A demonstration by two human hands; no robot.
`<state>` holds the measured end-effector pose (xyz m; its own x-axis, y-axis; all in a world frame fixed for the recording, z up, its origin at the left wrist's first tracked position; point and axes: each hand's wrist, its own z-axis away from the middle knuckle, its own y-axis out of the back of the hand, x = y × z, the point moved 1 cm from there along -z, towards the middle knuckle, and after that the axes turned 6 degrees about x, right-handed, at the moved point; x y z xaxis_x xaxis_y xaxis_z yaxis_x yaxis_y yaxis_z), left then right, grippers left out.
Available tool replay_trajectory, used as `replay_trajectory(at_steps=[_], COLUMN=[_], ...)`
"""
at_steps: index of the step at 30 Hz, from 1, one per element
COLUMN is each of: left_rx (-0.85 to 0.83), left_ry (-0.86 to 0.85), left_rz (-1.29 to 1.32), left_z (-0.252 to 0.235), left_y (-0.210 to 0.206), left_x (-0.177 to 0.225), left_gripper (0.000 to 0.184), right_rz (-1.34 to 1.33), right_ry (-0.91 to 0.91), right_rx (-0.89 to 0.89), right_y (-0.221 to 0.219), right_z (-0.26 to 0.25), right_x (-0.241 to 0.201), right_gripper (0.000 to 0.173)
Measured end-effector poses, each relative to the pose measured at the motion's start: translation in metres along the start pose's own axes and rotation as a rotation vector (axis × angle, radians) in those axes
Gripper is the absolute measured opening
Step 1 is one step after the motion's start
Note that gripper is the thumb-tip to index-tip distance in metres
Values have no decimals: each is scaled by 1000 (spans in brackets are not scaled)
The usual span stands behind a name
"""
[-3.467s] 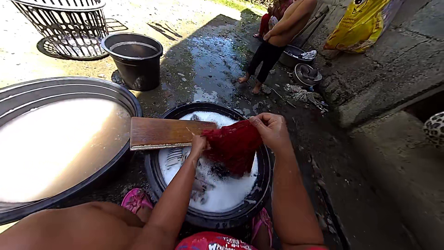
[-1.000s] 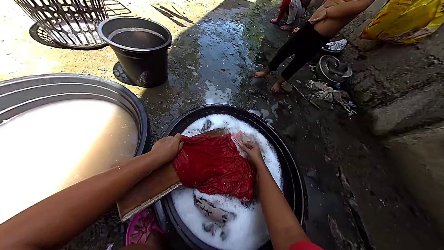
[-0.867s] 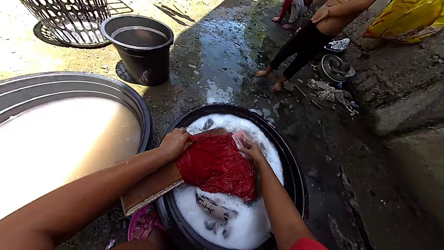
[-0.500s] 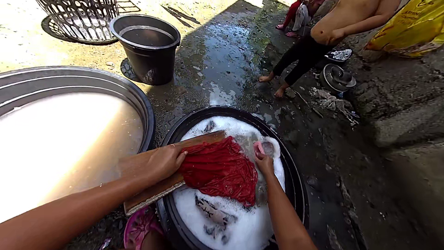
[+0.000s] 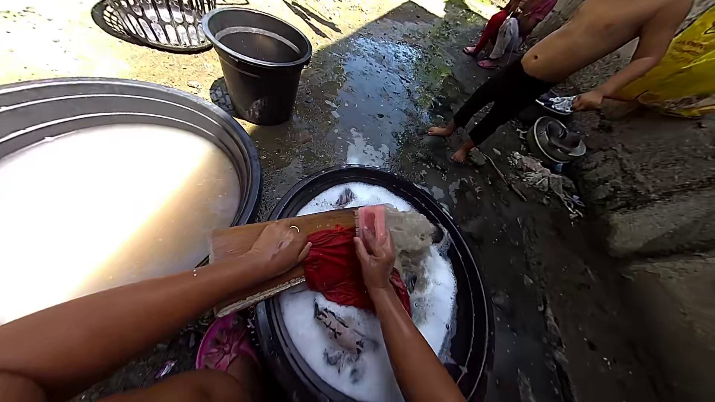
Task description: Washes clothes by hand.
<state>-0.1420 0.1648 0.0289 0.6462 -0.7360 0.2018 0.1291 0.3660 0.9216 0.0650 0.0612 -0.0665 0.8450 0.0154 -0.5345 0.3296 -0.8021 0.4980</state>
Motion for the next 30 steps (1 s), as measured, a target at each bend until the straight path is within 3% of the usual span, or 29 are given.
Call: replay_trajectory(at_steps=[2,3,8,11,13,15,17,19,22,24,26,28,30], left_rx=[26,36,-16,26,57,14,-6,47,51,62,9,-21,31], left_ry=[-14,-14,-5,-9,-22,-9,-1,-14,-26,-43,-14,48,73], left_rz=[-7,-12,-32,-35,-35,-23,-19,-45,-37,-11,-4,69,280], left_z=[0,1,4,-1,0,1,-1,-4,-4,-1,-1,-6,-16], left_y=[-1,-1,1,-5,-6,-4,-5,-16,-10,-8,-6,-1,8], left_x=[1,1,1,-1,-2,-1,-1,-3,-2,-1,0,0,-3], left_gripper=[51,50,48,49,47,46,46,46,46,44,46,48,48], right_rz=[-200,-228,200,-81,-269,-188,60,188,-137,-271,-121,96,-6], right_ry=[-10,-62,-509,-308,-174,-218,-400,-520,-310,-224,-300,-490,-673], right_rx=[-189,-251,-339,-225,-242,-247,-301,-350,-229,-259,-284,-387,-327], right_y=[-9,-12,-9,-14,-14,-15,-13,-10,-12,-11,-10,-2,7], right_z=[10,9,-22,-6,13,14,-4,-17,1,18,14,-8,-25], right_x=[-45,-46,44,-18,-59,-36,14,30,-33,-60,-27,25,55], right_gripper=[25,22,30,25,26,25,28,30,25,27,27,30,28])
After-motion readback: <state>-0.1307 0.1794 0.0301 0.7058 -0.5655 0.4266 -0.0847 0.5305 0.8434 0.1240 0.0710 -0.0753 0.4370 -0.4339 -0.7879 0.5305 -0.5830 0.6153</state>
